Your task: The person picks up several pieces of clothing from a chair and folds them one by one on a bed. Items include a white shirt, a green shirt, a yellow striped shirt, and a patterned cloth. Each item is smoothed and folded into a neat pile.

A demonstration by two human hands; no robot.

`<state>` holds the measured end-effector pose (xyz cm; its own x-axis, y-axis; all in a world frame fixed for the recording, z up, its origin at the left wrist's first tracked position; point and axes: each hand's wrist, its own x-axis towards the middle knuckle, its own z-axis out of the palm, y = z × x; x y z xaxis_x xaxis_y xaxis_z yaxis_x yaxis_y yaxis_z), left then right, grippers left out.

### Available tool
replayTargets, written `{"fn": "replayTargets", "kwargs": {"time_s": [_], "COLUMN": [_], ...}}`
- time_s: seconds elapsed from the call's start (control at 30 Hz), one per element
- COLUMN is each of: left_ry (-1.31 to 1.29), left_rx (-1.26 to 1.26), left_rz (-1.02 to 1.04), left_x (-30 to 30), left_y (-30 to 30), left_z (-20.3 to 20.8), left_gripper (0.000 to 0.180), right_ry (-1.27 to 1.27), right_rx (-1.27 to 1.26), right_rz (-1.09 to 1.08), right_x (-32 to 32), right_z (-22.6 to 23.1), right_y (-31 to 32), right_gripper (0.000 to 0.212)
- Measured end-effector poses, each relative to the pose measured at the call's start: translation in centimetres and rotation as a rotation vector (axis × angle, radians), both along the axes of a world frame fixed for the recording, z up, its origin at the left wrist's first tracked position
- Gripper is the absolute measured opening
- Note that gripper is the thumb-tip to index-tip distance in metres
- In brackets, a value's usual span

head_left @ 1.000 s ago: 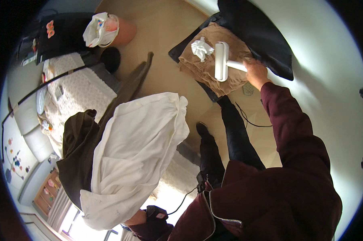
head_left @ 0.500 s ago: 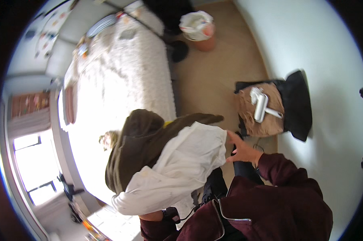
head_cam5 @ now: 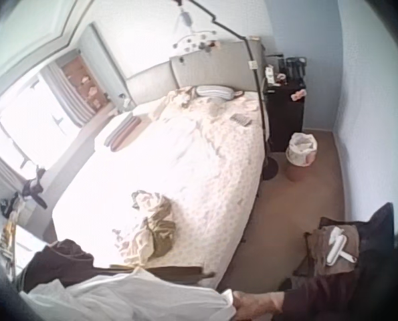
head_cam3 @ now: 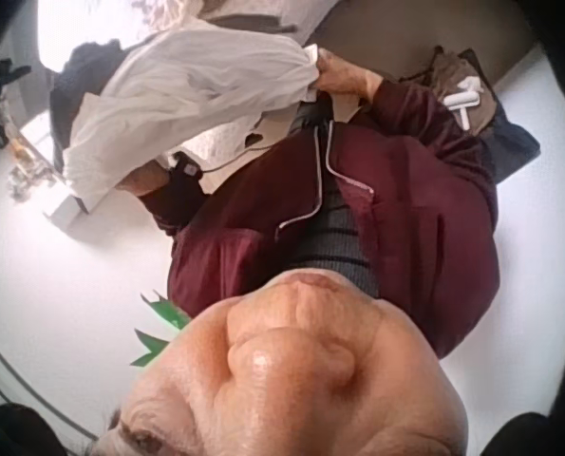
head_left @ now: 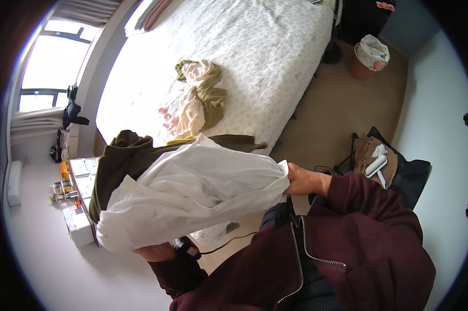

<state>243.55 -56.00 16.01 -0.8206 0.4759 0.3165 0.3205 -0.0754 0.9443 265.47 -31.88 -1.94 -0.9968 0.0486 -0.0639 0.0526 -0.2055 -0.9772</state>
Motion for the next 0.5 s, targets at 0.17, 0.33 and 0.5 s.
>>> {"fn": "replayTargets", "kwargs": {"time_s": [0.17,0.33,0.5], "left_ry": [0.167,0.625,0.648], "left_rx": [-0.001,-0.189,-0.017], "left_rz": [0.039,0.051,0.000], "left_x": [-8.5,-15.6,-20.8], "left_y": [-1.4,0.7,5.0], "left_z": [1.0,3.2,5.4], "left_gripper": [0.062,0.061,0.056], "right_ry": [0.062,-0.006,0.120], "right_rx": [-0.087,-0.138,-0.122], "right_rz": [-0.122,-0.378,-0.661], "right_x": [-7.7,-12.5,-15.8], "right_z": [1.6,3.6,8.5], "right_y": [-3.0,-0.3,5.2], "right_gripper": [0.025,0.025,0.029]}}
